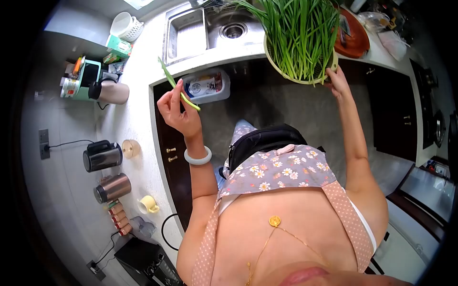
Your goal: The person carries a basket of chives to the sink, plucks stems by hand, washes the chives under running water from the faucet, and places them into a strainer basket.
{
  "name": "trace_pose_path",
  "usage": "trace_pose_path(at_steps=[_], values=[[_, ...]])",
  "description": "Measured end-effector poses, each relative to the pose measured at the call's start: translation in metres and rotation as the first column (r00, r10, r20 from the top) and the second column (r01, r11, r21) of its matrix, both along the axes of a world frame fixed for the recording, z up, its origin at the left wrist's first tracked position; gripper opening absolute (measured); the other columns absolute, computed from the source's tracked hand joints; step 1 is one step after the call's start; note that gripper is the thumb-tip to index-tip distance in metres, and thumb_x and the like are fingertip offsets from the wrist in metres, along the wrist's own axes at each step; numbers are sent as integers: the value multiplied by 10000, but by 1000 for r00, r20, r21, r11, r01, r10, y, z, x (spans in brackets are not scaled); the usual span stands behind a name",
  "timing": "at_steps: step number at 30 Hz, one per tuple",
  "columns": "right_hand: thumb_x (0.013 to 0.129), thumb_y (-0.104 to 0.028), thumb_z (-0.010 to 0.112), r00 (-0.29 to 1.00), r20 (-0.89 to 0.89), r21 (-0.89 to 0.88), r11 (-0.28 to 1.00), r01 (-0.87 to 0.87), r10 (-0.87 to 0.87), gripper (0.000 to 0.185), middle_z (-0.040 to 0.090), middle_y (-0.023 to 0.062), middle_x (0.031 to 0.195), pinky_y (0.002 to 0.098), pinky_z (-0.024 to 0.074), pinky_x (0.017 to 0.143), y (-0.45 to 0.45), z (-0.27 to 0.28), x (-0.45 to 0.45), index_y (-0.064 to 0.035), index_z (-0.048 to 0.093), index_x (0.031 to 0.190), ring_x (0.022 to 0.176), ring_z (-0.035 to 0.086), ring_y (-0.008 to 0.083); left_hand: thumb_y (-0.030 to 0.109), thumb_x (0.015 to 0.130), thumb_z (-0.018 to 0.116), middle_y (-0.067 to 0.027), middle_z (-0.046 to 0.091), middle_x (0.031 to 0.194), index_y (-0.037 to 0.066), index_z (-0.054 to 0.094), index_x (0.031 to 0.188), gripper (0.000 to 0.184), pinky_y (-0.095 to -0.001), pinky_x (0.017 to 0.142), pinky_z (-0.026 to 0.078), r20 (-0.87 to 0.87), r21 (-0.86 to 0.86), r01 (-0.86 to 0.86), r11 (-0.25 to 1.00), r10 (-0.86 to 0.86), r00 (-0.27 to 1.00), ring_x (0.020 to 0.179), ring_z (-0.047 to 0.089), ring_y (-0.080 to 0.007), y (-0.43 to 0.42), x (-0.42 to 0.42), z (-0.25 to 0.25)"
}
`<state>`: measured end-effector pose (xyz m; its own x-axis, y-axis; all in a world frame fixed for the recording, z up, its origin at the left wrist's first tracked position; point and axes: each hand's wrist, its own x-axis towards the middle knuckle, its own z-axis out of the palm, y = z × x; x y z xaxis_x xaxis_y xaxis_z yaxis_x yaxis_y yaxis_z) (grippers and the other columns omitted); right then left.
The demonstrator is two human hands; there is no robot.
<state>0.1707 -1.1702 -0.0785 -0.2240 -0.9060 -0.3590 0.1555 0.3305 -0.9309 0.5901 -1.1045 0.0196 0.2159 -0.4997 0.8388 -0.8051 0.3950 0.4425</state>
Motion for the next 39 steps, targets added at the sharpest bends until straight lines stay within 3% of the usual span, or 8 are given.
trace_pose_path(at_steps=[3,6,7,11,15,25,31,39], values=[[826,-122,527,1000,12,-4,1000,-24,24,359,533,49,1021,375,494,686,-73,-9,11,-97,439,1173,884,544,183,-84,778,611,-58,470,877,39,665,1030,286,-272,675,496,-10,-54,107,993,-108,994,816,595,-172,-64,-7,1],[823,-118,530,989,51,-28,991,-135,136,380,529,37,997,370,494,677,-134,-40,11,-97,421,1187,863,541,171,-81,783,614,-64,504,905,17,657,1010,251,-249,732,519,135,25,134,991,-136,981,840,595,-175,-128,-10,2],[820,-119,534,990,24,-8,990,-137,138,393,524,38,976,366,498,647,-149,-23,22,-95,411,1192,842,538,167,-82,779,609,-69,506,898,12,656,994,239,-282,781,547,43,0,184,983,-183,982,881,622,-211,-156,-12,-9],[810,-91,531,983,20,211,961,-181,181,430,531,66,993,386,524,691,-197,-42,34,-96,402,1220,866,564,180,-68,779,613,-68,523,904,42,662,1007,258,-268,742,559,-7,127,285,950,-287,958,827,613,-182,-227,-4,-34],[802,-75,522,970,117,240,941,-238,215,446,536,63,994,354,554,682,-242,-56,39,-105,404,1231,849,590,172,-95,743,614,-67,520,876,86,673,1028,342,-272,659,514,-67,201,296,934,-289,955,750,593,-162,-273,6,-57],[786,-62,513,940,-26,340,887,-313,341,485,551,28,978,334,543,616,-324,-92,21,-135,408,1253,853,570,135,-37,773,646,-43,523,882,82,666,1037,290,-240,657,499,-76,331,3,944,24,997,772,558,-137,-315,56,-92],[760,-42,521,900,90,416,805,-424,427,579,530,49,1078,385,524,758,-367,-126,7,-145,369,1309,968,555,170,-62,778,633,-46,485,906,71,652,1066,318,-239,667,483,25,420,-251,872,265,964,765,548,-144,-315,55,-104],[739,44,501,898,193,616,663,-425,397,636,515,66,1173,424,469,858,-410,-201,-18,-219,386,1307,1061,524,229,-45,860,509,-79,442,979,-4,604,1094,256,-271,803,509,-188,412,-344,843,449,874,860,566,-160,-321,38,-110]])
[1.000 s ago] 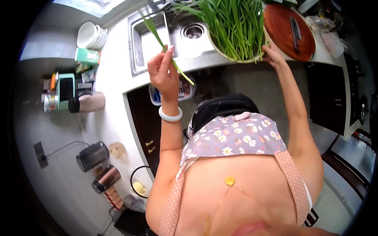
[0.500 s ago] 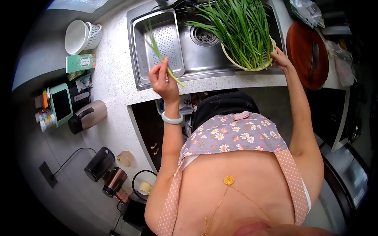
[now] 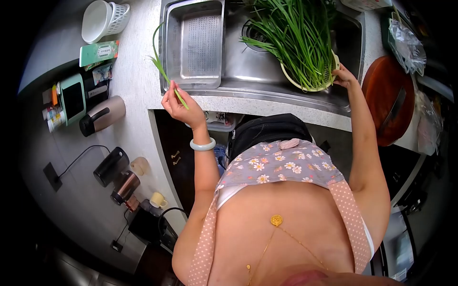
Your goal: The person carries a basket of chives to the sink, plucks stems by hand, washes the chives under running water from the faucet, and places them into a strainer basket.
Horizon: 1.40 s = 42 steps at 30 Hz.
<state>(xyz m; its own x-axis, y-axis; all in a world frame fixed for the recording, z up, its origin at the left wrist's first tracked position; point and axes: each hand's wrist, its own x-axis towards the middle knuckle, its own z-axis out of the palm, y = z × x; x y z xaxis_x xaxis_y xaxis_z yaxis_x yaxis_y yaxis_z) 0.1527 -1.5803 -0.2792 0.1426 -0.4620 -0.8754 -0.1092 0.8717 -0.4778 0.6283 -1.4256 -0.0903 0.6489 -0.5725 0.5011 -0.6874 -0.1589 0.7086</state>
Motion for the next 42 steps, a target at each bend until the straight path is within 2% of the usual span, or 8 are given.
trace_pose_path(at_steps=[8,15,18,20,23,26,31,42], values=[[760,67,496,993,80,154,985,79,-92,610,513,50,1188,461,473,826,-7,-54,-24,-254,419,1273,1060,527,237,-74,863,459,-106,450,1022,-35,586,1079,253,-294,862,511,-60,29,26,999,-24,998,908,570,-190,6,-23,-19],[790,-65,553,924,-383,-161,984,-71,3,389,560,195,1066,412,466,814,-6,-49,7,96,476,1135,1019,548,307,-77,888,310,-149,423,1102,-105,470,1113,277,-369,948,475,-287,-126,-47,991,9,958,1092,529,-287,11,-21,-17],[786,-112,570,295,-861,-461,391,-797,-414,326,599,214,936,378,453,819,21,-11,35,66,543,1057,921,579,324,-39,897,269,-169,415,1145,-115,454,1105,288,-400,978,446,-317,-199,-77,977,11,948,1107,516,-308,23,-15,-9],[790,-147,558,488,-785,-602,284,-747,-381,317,598,228,931,368,445,824,20,50,95,26,552,1056,869,589,343,-24,894,268,-185,416,1164,-127,440,1118,301,-406,985,437,-310,-207,-93,974,25,951,1117,506,-326,27,-11,-6],[876,-297,519,908,-385,-645,656,-393,166,298,618,151,966,378,472,771,12,84,221,-41,560,1022,872,596,272,-4,911,285,-178,434,1138,-127,444,1138,303,-397,972,448,-253,-246,-71,967,6,967,1113,511,-325,36,0,-10],[827,-487,560,828,-377,-613,559,-559,415,601,612,237,888,412,491,728,5,72,344,82,497,1007,831,613,335,33,937,295,-170,433,1135,-127,461,1126,297,-390,960,458,-199,-212,-59,976,16,980,1102,520,-325,37,8,0],[823,-321,567,815,-481,-528,636,-563,322,418,599,288,931,471,454,809,9,30,416,59,524,990,919,575,433,80,956,295,-167,452,1094,-124,471,1117,313,-388,928,483,-151,-163,15,986,-40,988,1074,546,-319,47,32,3],[806,-235,546,840,-498,-509,712,-483,213,304,608,256,933,441,450,793,15,33,359,30,558,955,896,585,395,67,904,262,-185,452,1083,-135,481,1119,368,-401,901,495,-168,-199,249,948,-283,944,1070,539,-341,37,75,-18]])
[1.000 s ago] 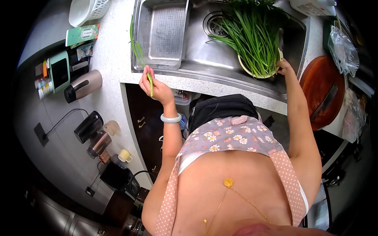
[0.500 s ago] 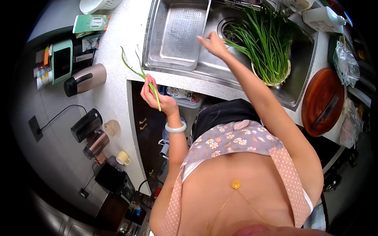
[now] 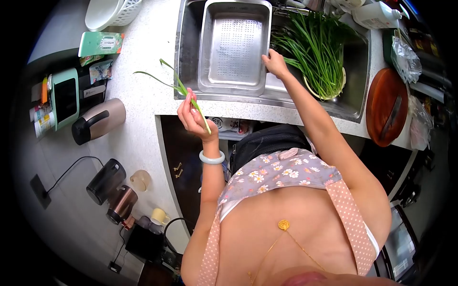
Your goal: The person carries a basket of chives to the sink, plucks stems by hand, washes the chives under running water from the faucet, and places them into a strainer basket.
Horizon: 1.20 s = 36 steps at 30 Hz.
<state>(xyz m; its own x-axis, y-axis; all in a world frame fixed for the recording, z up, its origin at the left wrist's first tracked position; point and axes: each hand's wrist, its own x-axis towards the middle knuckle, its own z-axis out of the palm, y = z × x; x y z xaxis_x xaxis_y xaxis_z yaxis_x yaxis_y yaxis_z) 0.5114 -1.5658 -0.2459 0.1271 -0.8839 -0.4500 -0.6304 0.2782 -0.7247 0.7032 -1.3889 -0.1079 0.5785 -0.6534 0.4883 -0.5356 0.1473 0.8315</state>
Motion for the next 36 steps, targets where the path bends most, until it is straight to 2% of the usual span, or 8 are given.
trace_pose_path(at_steps=[9,17,23,26,29,31,34,36], values=[[831,-277,544,990,-132,-47,998,35,-41,292,612,192,797,412,445,695,7,-3,-78,14,519,820,764,589,347,391,920,456,-137,480,1039,-77,528,1065,495,-383,876,513,-58,-17,199,980,-200,978,1037,567,-309,-11,-6,-8],[868,-359,577,972,73,151,966,209,-222,355,630,90,748,264,477,589,19,21,-99,-8,546,826,626,602,145,-24,706,694,-79,524,923,13,579,1012,329,-273,738,550,278,-16,393,919,-374,885,832,587,-185,-50,-68,8],[834,-197,615,875,181,-316,816,484,-449,267,638,100,822,294,472,633,30,4,-168,2,506,974,693,603,181,-34,753,628,-147,509,1025,-6,533,1078,339,-321,740,528,-98,304,461,833,-454,885,898,574,-267,-93,-98,-57],[742,-332,705,819,-253,-488,799,351,-515,696,418,220,1260,395,343,941,40,3,-208,46,362,1215,1159,407,313,4,772,616,-180,487,1094,-15,475,1157,411,-384,824,471,-91,547,423,722,-450,888,964,533,-319,-110,-96,-113],[573,-609,737,841,-408,-412,894,177,-355,1258,193,293,1392,430,192,1081,45,-14,-238,48,46,1393,1305,200,387,29,771,618,-195,469,1137,-19,432,1196,466,-409,906,408,149,669,248,701,-454,878,1017,501,-338,-104,-105,-140],[518,-630,755,832,-519,-311,950,30,-196,1346,136,281,1426,432,177,1093,38,-25,-258,26,-20,1402,1335,150,381,38,777,611,-194,505,1114,-28,458,1157,415,-374,880,422,263,603,173,779,-398,879,995,528,-319,-104,-119,-123],[463,-627,781,822,-564,-173,985,-22,-81,1408,171,274,1422,421,203,1090,27,-43,-276,-13,-61,1410,1326,191,382,100,823,610,-126,587,1022,-37,514,1103,326,-306,828,456,-254,517,529,673,-469,846,953,563,-225,-105,-154,-87],[449,-615,794,923,-369,-175,983,51,-113,1415,197,278,1412,416,221,1086,20,-53,-285,-9,-51,1409,1315,222,388,125,848,604,-99,599,1003,-48,513,1102,320,-290,855,451,-729,339,821,459,-424,537,950,566,-184,-103,-198,-86]])
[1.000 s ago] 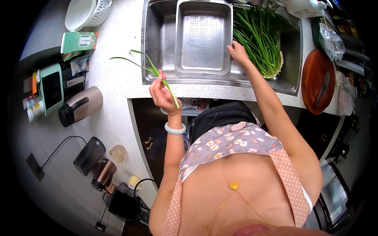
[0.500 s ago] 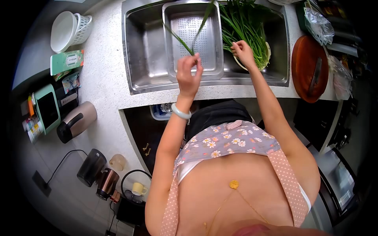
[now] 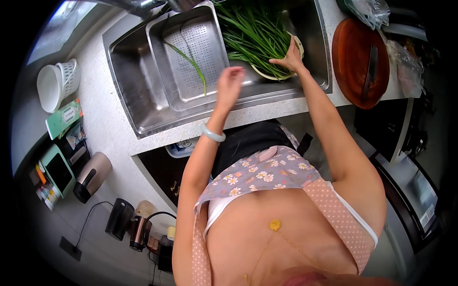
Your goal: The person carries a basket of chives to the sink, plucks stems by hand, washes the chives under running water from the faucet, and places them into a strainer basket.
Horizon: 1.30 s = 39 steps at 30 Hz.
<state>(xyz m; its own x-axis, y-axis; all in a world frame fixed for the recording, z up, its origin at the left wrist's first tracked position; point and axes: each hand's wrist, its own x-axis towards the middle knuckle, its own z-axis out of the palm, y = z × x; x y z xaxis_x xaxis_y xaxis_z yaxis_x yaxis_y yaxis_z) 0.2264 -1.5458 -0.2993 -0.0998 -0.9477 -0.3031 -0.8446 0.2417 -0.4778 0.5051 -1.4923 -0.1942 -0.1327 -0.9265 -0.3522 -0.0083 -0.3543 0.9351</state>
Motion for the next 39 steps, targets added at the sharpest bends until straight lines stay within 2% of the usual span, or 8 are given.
trace_pose_path(at_steps=[3,7,10,14,19,23,37,39], values=[[427,-590,815,996,71,4,999,50,-51,1412,227,281,1398,391,243,1082,-5,-15,-7,36,-1,1394,1304,258,377,160,853,623,-147,507,1178,-76,426,1165,439,-275,922,411,-382,389,134,912,27,924,1062,516,-188,-3,-62,-41],[473,-508,830,936,345,106,988,-108,65,1277,307,260,1356,355,252,1072,-18,-30,-25,76,123,1361,1285,308,320,225,813,687,-130,516,1185,-107,317,1266,672,-280,886,425,-499,633,111,766,294,815,1085,492,-139,-30,-109,-65],[522,-436,835,888,460,249,961,-119,-9,1140,435,229,1267,318,293,1035,-29,-6,-24,84,216,1326,1216,409,277,261,773,729,-115,530,1140,-89,267,1271,764,-289,878,432,-495,642,65,764,348,796,1086,490,-142,-36,-133,-127],[581,-371,819,861,501,322,943,-84,-94,1007,463,192,1249,306,327,1002,-31,-36,-35,58,277,1314,1177,446,246,192,739,758,-118,503,1182,-60,325,1219,694,-398,920,439,-78,746,-324,581,560,825,1102,491,-227,-50,-164,-123],[731,-236,724,572,761,496,843,-209,-306,715,505,113,1229,282,395,939,-35,-23,-36,-2,370,1306,1104,500,173,197,724,766,-98,494,1197,99,353,1272,692,-432,897,449,-501,665,-34,746,479,720,1104,484,-263,-51,-158,-136],[763,-209,697,437,813,508,835,-212,-384,663,510,103,1230,288,404,939,-30,6,-30,-14,379,1311,1099,504,172,214,733,758,-102,484,1206,94,332,1277,702,-408,892,453,-563,639,7,769,461,686,1102,487,-243,-49,-159,-106],[739,-344,712,488,820,296,951,87,-299,721,501,89,1214,303,390,934,35,178,-5,-2,395,1289,1105,491,184,327,743,732,-181,318,1269,13,219,1318,832,-360,962,342,-416,214,-92,973,176,892,1180,344,-274,-7,-141,64],[698,-387,741,464,837,265,957,120,-290,774,500,86,1216,304,388,932,43,178,9,-14,405,1287,1109,488,190,238,755,742,-139,410,1248,8,269,1287,748,-313,907,420,-423,131,-106,986,153,893,1115,461,-216,-5,-114,91]])
